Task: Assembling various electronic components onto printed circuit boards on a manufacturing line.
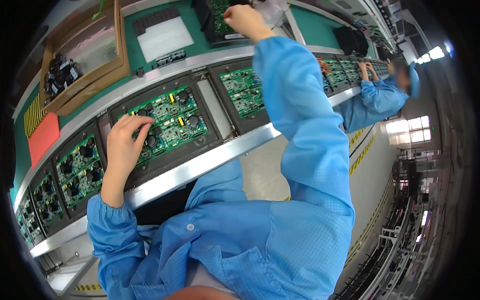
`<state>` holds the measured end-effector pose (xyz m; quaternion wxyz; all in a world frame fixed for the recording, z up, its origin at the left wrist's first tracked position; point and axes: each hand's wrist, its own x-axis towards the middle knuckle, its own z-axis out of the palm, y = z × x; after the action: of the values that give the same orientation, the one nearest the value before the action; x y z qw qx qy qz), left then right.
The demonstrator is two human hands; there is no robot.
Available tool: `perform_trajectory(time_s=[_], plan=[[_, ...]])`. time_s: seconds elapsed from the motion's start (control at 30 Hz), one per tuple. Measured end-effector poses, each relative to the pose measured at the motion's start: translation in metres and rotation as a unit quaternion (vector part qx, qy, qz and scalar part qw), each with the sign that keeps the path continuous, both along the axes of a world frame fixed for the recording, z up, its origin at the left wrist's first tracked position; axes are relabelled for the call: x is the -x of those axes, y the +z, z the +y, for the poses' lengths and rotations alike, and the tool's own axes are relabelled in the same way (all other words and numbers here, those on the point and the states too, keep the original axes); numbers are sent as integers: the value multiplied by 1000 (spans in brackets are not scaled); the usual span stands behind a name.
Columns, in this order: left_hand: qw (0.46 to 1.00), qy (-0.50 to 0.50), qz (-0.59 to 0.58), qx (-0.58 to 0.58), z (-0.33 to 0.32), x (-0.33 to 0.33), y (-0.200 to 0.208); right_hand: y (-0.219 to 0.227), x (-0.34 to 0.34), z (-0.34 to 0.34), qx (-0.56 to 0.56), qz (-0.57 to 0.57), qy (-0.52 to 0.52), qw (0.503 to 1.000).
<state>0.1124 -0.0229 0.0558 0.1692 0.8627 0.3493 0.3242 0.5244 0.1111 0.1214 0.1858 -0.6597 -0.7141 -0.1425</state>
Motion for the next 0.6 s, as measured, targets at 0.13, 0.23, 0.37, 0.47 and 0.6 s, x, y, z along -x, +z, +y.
perform_trajectory(time_s=[0.13,0.23,0.37,0.47,0.6], plan=[[1000,6,2,28,-3,2,-3,-37,-17,52,119,-116,-120,979],[1000,1,-3,23,-4,-4,-4,-56,-31,60,103,-91,-137,981],[1000,-3,-8,22,-4,-5,-2,-61,-39,65,82,-69,-128,986],[1000,4,-6,27,-7,-1,-4,-53,-29,65,70,-53,-107,990],[1000,-5,1,30,-6,-5,0,-47,-47,70,59,-19,-60,996]])
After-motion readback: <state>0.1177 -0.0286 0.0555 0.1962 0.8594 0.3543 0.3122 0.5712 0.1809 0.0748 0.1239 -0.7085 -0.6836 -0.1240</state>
